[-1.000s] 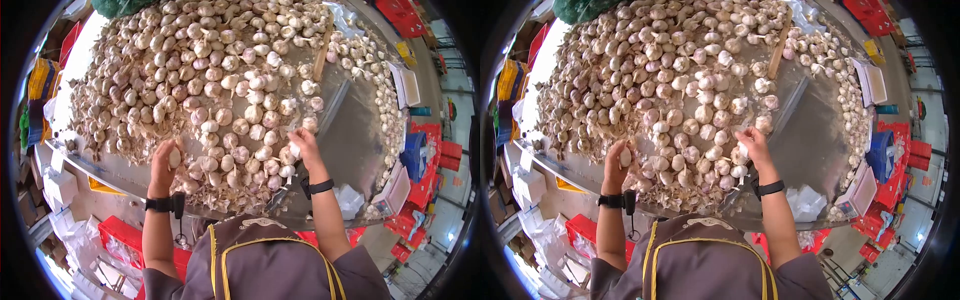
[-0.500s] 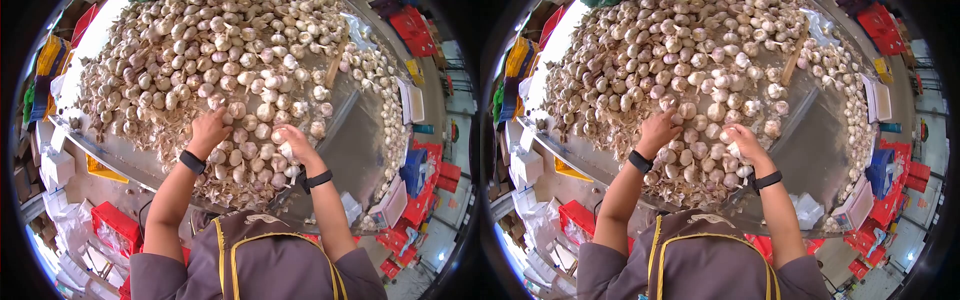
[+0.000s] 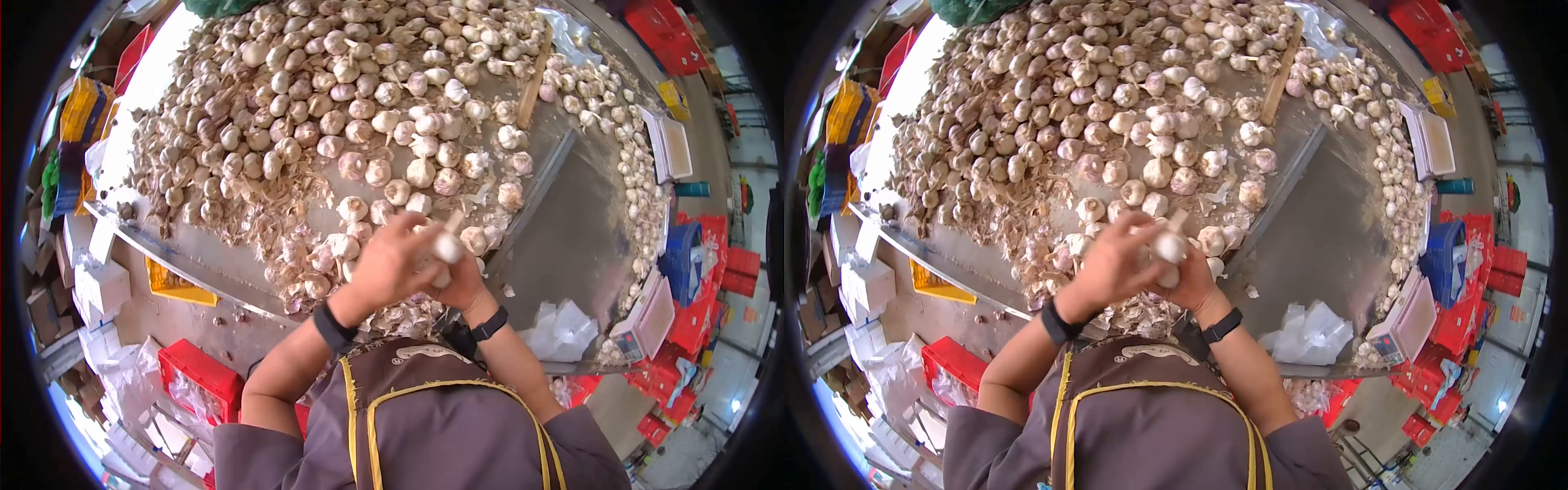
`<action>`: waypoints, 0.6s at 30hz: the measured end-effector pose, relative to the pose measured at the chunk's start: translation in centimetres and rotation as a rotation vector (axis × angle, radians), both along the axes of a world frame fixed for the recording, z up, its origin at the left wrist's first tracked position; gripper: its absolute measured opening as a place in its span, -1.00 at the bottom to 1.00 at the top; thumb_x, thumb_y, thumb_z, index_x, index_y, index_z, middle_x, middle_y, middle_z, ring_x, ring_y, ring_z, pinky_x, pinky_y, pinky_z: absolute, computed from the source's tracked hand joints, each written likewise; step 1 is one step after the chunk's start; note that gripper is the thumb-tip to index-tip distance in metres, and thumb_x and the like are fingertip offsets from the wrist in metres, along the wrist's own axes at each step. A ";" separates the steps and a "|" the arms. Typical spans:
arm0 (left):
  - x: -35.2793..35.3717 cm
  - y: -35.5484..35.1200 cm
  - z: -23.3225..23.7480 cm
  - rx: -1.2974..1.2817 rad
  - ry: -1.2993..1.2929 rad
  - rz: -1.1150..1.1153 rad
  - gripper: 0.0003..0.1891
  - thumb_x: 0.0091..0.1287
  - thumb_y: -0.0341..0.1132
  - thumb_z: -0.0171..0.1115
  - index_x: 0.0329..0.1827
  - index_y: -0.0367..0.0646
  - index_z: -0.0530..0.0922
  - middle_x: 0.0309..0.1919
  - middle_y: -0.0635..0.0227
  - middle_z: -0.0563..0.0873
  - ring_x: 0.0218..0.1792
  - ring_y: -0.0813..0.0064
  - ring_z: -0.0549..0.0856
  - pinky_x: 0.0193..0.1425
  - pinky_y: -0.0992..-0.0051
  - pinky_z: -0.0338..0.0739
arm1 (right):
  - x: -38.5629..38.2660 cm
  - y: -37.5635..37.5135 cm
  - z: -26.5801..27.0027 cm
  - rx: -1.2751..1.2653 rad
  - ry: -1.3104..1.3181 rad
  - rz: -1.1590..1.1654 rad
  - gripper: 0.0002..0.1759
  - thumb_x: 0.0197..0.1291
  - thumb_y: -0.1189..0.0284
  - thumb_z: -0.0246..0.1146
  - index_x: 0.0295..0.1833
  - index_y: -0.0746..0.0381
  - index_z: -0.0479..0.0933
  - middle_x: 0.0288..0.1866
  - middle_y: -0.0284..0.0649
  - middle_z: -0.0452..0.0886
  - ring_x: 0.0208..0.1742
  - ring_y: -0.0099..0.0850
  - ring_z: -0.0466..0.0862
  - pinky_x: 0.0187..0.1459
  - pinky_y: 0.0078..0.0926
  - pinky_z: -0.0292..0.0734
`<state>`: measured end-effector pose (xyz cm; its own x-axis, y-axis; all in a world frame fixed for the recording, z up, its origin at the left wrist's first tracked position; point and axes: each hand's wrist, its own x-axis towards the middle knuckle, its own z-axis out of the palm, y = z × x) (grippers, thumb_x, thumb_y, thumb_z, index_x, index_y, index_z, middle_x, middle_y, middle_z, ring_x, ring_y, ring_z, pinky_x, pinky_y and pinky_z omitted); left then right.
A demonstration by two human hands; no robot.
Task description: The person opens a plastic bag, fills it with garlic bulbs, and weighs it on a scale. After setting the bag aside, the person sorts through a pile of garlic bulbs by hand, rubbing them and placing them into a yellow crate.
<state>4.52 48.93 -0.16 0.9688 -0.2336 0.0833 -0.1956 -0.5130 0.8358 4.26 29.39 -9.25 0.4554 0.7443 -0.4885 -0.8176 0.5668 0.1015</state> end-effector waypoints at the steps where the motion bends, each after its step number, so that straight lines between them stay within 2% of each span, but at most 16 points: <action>1: -0.5 -0.7 -0.2 0.089 -0.038 -0.053 -0.47 0.22 -0.19 0.41 0.27 -0.07 0.59 0.19 0.04 0.54 0.11 0.04 0.62 0.20 0.12 0.54 | -0.5 0.0 0.0 0.081 0.051 -0.039 -0.39 0.43 -0.17 -0.05 0.39 -0.06 0.39 0.29 -0.22 0.55 0.29 -0.15 0.57 0.10 0.01 0.69; 2: -1.0 -1.2 -0.4 0.175 -0.074 -0.111 -0.45 0.24 -0.20 0.41 0.32 -0.07 0.56 0.26 0.00 0.50 0.21 0.00 0.57 0.29 0.10 0.49 | -0.7 -0.1 0.0 0.022 -0.024 -0.063 -0.39 0.45 -0.15 -0.06 0.41 -0.02 0.38 0.32 -0.15 0.51 0.33 -0.18 0.54 0.11 -0.03 0.68; 3: -1.4 -1.6 -0.1 0.083 -0.028 -0.112 -0.40 0.24 -0.18 0.42 0.37 0.01 0.51 0.30 -0.01 0.45 0.29 -0.07 0.49 0.39 0.08 0.38 | -0.3 -0.7 0.5 0.073 0.034 -0.067 -0.38 0.45 -0.13 -0.04 0.42 0.01 0.37 0.34 -0.12 0.49 0.35 -0.16 0.52 0.12 -0.04 0.67; 4: -1.5 -1.5 0.1 0.080 -0.023 -0.104 -0.40 0.24 -0.18 0.42 0.37 0.01 0.51 0.30 -0.01 0.45 0.29 -0.07 0.49 0.39 0.08 0.38 | 0.1 -2.1 0.8 0.121 0.095 -0.073 -0.38 0.46 -0.12 -0.02 0.43 0.03 0.36 0.35 -0.09 0.47 0.36 -0.14 0.49 0.14 -0.06 0.67; 6: -1.4 -0.9 0.3 -0.087 0.044 -0.041 -0.43 0.26 -0.17 0.41 0.36 0.02 0.51 0.31 0.00 0.45 0.27 -0.08 0.52 0.34 0.10 0.45 | 1.8 -4.4 1.9 0.437 0.131 -0.192 -0.33 0.41 -0.07 0.12 0.46 0.10 0.32 0.41 0.01 0.41 0.40 -0.06 0.46 0.10 -0.05 0.69; 7: -1.0 -0.1 0.0 -0.053 0.020 0.004 -0.43 0.25 -0.14 0.40 0.31 -0.11 0.50 0.26 -0.08 0.50 0.19 -0.09 0.59 0.25 0.11 0.54 | 2.6 -6.5 1.4 0.417 0.040 -0.242 -0.29 0.37 -0.08 0.17 0.47 0.09 0.31 0.43 0.03 0.37 0.40 -0.07 0.47 0.04 -0.09 0.73; 8: -0.9 0.7 -1.6 0.003 0.035 0.114 -0.50 0.25 -0.22 0.41 0.22 -0.19 0.53 0.22 -0.07 0.53 0.16 -0.08 0.60 0.23 0.15 0.56 | 3.9 -8.0 2.0 0.420 0.066 -0.303 -0.24 0.32 -0.06 0.25 0.47 0.12 0.30 0.47 0.02 0.33 0.39 -0.05 0.50 0.04 -0.15 0.74; 9: -0.5 2.1 -2.3 -0.008 0.048 0.205 -0.59 0.27 -0.29 0.38 0.16 -0.20 0.58 0.16 -0.04 0.57 0.12 -0.04 0.63 0.18 0.18 0.59 | 4.9 -10.4 1.2 0.471 0.164 -0.463 -0.21 0.27 0.05 0.33 0.49 0.16 0.27 0.52 0.00 0.29 0.38 -0.03 0.51 0.08 -0.14 0.73; 10: 0.1 3.5 -3.1 0.088 0.044 0.260 -0.65 0.28 -0.33 0.36 0.11 -0.20 0.61 0.07 -0.01 0.61 0.05 0.00 0.66 0.14 0.20 0.61 | 6.2 -10.7 3.4 0.631 0.254 -0.616 -0.23 0.27 0.21 0.34 0.51 0.20 0.24 0.54 0.01 0.25 0.38 -0.02 0.52 0.12 -0.13 0.72; 11: 0.5 4.7 -4.1 0.163 0.051 0.298 -0.65 0.27 -0.34 0.36 0.11 -0.19 0.61 0.02 0.02 0.63 0.03 0.03 0.66 0.12 0.19 0.60 | 7.2 -12.0 3.8 0.680 0.231 -0.785 -0.27 0.30 0.36 0.28 0.54 0.20 0.20 0.57 0.01 0.22 0.40 -0.01 0.49 0.20 -0.10 0.67; 12: 0.8 5.5 -5.1 0.238 0.063 0.342 -0.63 0.25 -0.32 0.36 0.12 -0.19 0.61 0.00 0.03 0.62 0.02 0.03 0.65 0.14 0.20 0.58 | 8.2 -13.7 3.4 0.610 0.136 -0.904 -0.33 0.44 0.23 0.14 0.55 0.25 0.18 0.59 0.02 0.17 0.43 0.03 0.45 0.30 -0.03 0.57; 14: 1.3 6.9 -7.0 0.335 0.055 0.298 -0.61 0.23 -0.32 0.37 0.13 -0.17 0.61 -0.01 0.03 0.62 0.05 0.04 0.64 0.16 0.20 0.57 | 8.8 -15.2 2.5 0.454 0.193 -1.130 -0.29 0.52 0.04 -0.05 0.54 0.32 0.17 0.58 0.06 0.19 0.45 0.04 0.43 0.36 0.02 0.50; 15: 1.5 7.2 -7.9 0.334 0.055 0.295 -0.61 0.23 -0.32 0.37 0.13 -0.17 0.61 -0.01 0.03 0.62 0.05 0.04 0.64 0.16 0.20 0.57 | 8.8 -15.1 1.9 0.310 0.161 -1.077 -0.19 0.53 -0.11 -0.21 0.47 0.41 0.24 0.51 0.10 0.30 0.45 0.04 0.43 0.37 0.04 0.48; 16: 1.7 7.4 -8.6 0.389 0.086 0.243 -0.60 0.20 -0.32 0.38 0.13 -0.16 0.62 -0.01 0.02 0.61 0.03 0.03 0.64 0.15 0.19 0.58 | 8.9 -14.7 0.6 0.114 0.088 -0.969 -0.32 0.53 0.01 -0.06 0.37 0.44 0.33 0.38 0.06 0.47 0.39 -0.04 0.50 0.35 -0.03 0.51; 18: 2.2 7.7 -9.5 0.441 0.124 0.188 -0.58 0.18 -0.33 0.38 0.13 -0.15 0.62 -0.02 0.02 0.61 0.01 0.02 0.65 0.14 0.18 0.58 | 8.6 -11.8 -1.7 -0.780 -0.391 -0.525 -0.55 0.49 0.23 0.12 0.23 0.39 0.46 0.26 -0.02 0.57 0.30 -0.14 0.57 0.26 -0.12 0.58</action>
<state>6.69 56.62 -9.68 0.9939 -0.0406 -0.1026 0.0216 -0.8400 0.5421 12.85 17.54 -10.99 0.8647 -0.0579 -0.4990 -0.3430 0.6575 -0.6708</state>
